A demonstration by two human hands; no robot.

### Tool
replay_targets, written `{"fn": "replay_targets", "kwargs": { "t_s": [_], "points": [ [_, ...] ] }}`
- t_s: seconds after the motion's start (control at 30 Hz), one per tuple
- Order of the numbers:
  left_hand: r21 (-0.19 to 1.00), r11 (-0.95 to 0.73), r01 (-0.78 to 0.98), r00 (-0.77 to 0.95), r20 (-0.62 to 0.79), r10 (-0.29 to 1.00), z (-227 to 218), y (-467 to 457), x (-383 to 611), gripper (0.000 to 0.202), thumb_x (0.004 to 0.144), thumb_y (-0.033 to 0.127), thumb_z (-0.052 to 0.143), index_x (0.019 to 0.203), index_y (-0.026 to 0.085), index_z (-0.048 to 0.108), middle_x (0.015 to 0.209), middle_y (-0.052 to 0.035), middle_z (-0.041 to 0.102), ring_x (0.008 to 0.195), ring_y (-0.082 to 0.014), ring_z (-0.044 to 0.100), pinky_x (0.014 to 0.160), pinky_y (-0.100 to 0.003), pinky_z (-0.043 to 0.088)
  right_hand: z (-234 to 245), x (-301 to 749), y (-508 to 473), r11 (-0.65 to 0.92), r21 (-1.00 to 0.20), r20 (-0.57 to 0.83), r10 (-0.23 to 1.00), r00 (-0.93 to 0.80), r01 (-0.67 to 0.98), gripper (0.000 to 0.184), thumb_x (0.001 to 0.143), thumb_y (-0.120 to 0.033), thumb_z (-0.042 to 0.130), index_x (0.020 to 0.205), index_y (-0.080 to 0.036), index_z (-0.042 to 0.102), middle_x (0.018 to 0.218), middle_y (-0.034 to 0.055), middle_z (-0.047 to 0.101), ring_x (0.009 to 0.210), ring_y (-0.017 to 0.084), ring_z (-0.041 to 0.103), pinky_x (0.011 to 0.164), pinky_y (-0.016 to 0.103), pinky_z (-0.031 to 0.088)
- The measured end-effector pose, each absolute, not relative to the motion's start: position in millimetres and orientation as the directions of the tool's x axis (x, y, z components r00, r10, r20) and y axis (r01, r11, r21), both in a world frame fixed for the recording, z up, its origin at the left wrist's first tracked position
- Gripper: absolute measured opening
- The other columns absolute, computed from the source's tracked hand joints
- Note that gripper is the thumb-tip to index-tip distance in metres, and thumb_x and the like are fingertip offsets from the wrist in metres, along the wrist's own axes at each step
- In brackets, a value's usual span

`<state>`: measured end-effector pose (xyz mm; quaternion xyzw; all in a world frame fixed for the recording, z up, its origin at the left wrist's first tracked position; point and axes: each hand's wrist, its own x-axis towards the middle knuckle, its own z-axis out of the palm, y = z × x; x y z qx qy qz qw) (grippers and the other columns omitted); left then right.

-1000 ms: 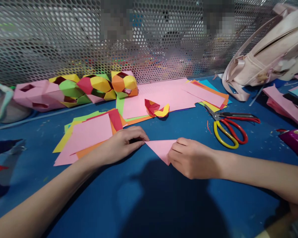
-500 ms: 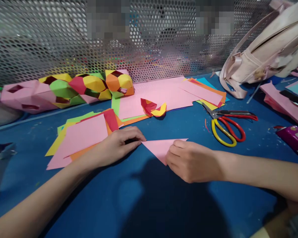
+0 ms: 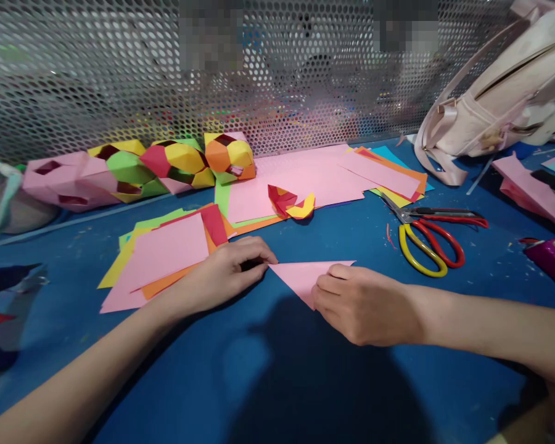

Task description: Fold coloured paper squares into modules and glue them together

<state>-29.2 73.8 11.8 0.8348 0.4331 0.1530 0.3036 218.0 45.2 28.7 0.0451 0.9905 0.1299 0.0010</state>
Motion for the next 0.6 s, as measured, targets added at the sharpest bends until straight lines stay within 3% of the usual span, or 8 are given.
{"fn": "replay_targets", "kwargs": {
  "t_s": [0.2, 0.33, 0.47, 0.53, 0.6],
  "points": [
    [0.596, -0.444, 0.670, 0.526, 0.042, 0.850, 14, 72, -27, 0.019, 0.080, 0.014, 0.042, 0.084, 0.019, 0.059, 0.086, -0.0029, 0.062, 0.083, -0.0163, 0.058, 0.075, -0.029, 0.047, 27, 217, 45, 0.971, 0.214, -0.037, 0.121, -0.992, 0.110, 0.017, 0.082, -0.011, 0.047, 0.086, -0.009, 0.063, 0.082, 0.0108, 0.058, 0.072, 0.021, 0.052, 0.059, 0.033, 0.032],
    [0.527, -0.408, 0.745, 0.372, 0.180, 0.911, 22, 55, -14, 0.018, 0.079, 0.012, 0.042, 0.087, 0.017, 0.057, 0.086, -0.0045, 0.062, 0.082, -0.0179, 0.057, 0.074, -0.032, 0.048, 26, 218, 43, 0.970, 0.198, -0.038, 0.152, -0.988, 0.142, 0.015, 0.082, -0.012, 0.048, 0.086, -0.010, 0.062, 0.079, 0.0093, 0.056, 0.069, 0.020, 0.051, 0.059, 0.033, 0.032],
    [0.435, -0.633, 0.640, 0.557, 0.304, 0.773, 11, 25, 16, 0.024, 0.085, 0.010, 0.036, 0.083, 0.017, 0.058, 0.081, -0.0044, 0.061, 0.077, -0.0156, 0.055, 0.069, -0.027, 0.047, 27, 218, 41, 0.966, 0.195, -0.023, 0.179, -0.984, 0.171, 0.013, 0.081, -0.014, 0.049, 0.084, -0.010, 0.061, 0.077, 0.0090, 0.056, 0.069, 0.020, 0.050, 0.060, 0.033, 0.032],
    [0.331, -0.650, 0.684, 0.590, 0.272, 0.760, -1, 17, 27, 0.027, 0.086, 0.009, 0.035, 0.071, 0.017, 0.056, 0.071, -0.0030, 0.058, 0.064, -0.0148, 0.051, 0.059, -0.027, 0.045, 28, 218, 40, 0.970, 0.180, -0.029, 0.174, -0.984, 0.166, 0.013, 0.081, -0.014, 0.049, 0.080, -0.011, 0.061, 0.075, 0.0086, 0.056, 0.070, 0.020, 0.049, 0.060, 0.034, 0.032],
    [0.216, -0.655, 0.724, 0.615, 0.231, 0.754, -9, 17, 32, 0.027, 0.087, 0.008, 0.036, 0.068, 0.016, 0.055, 0.072, -0.0046, 0.058, 0.065, -0.0165, 0.050, 0.059, -0.029, 0.045, 28, 218, 39, 0.971, 0.169, -0.035, 0.177, -0.984, 0.168, 0.012, 0.081, -0.014, 0.049, 0.079, -0.011, 0.061, 0.076, 0.0085, 0.056, 0.070, 0.020, 0.049, 0.060, 0.034, 0.032]
  ]
}}
